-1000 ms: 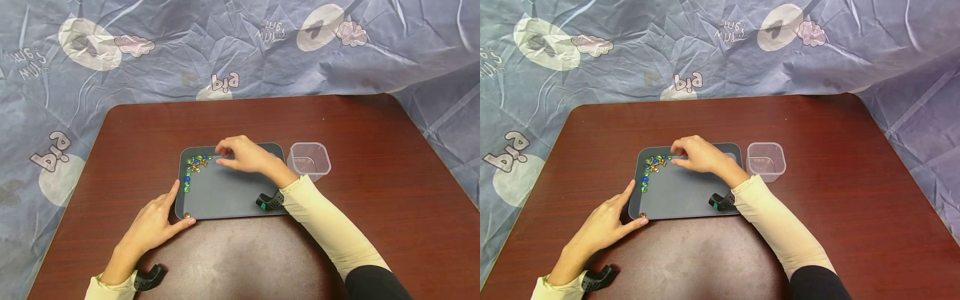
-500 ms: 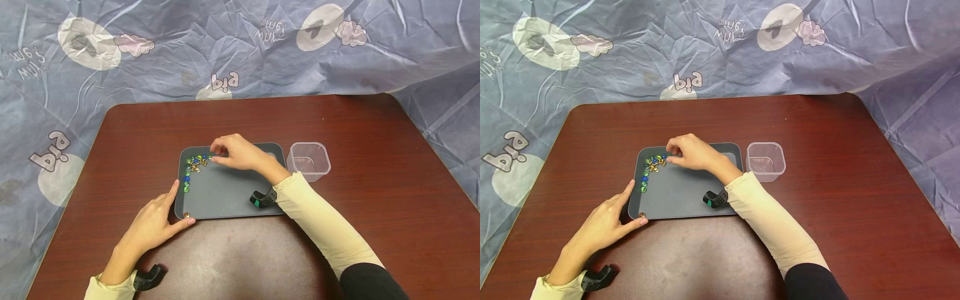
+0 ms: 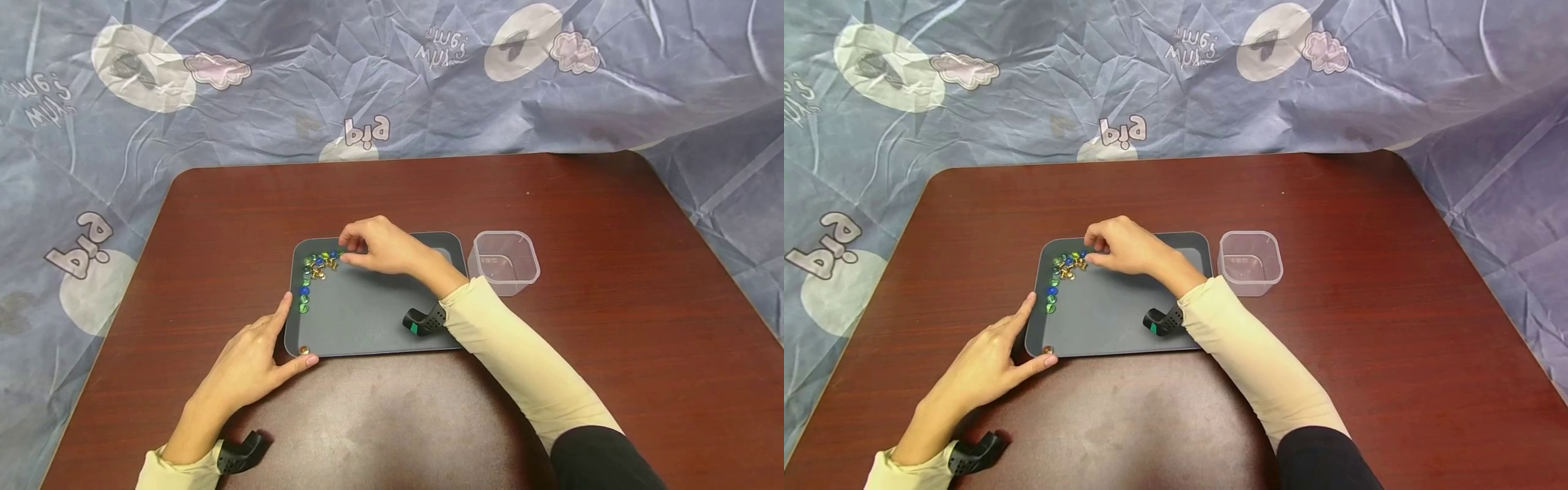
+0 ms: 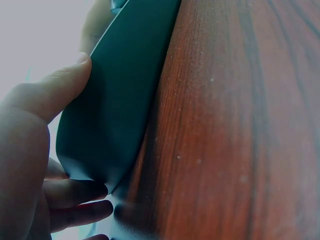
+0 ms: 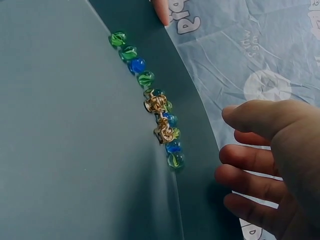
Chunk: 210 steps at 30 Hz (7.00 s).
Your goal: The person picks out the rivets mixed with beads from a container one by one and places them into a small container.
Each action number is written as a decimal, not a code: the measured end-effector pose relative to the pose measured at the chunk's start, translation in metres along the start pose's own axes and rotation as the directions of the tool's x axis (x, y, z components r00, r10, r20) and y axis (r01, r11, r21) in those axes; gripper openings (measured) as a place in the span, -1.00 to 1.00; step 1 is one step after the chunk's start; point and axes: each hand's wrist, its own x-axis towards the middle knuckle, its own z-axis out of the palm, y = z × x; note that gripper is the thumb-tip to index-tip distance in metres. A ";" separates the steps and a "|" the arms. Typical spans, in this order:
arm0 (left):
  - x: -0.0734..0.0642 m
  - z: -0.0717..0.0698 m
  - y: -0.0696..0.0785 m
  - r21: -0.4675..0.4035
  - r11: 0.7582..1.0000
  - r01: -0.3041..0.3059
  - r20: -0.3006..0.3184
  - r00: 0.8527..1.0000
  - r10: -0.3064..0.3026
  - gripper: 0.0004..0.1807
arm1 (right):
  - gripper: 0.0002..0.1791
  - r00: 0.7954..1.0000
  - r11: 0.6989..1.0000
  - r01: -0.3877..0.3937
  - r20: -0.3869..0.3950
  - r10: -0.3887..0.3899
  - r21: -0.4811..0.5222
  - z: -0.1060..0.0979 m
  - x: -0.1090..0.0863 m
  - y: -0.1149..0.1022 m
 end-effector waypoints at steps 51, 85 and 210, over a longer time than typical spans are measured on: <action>0.000 -0.001 -0.002 -0.007 1.000 0.016 0.011 1.000 -0.016 0.14 | -0.87 0.986 0.979 -0.099 0.116 0.121 -0.176 0.028 0.023 -0.005; 0.001 -0.001 -0.003 -0.005 1.000 0.012 0.006 1.000 -0.012 0.15 | -0.86 0.983 0.966 -0.142 0.087 0.164 -0.216 0.039 0.024 -0.006; 0.002 0.000 -0.001 -0.018 0.999 0.027 0.013 1.000 -0.026 0.14 | -0.91 0.952 0.975 -0.221 -0.217 0.215 -0.006 -0.059 -0.106 0.008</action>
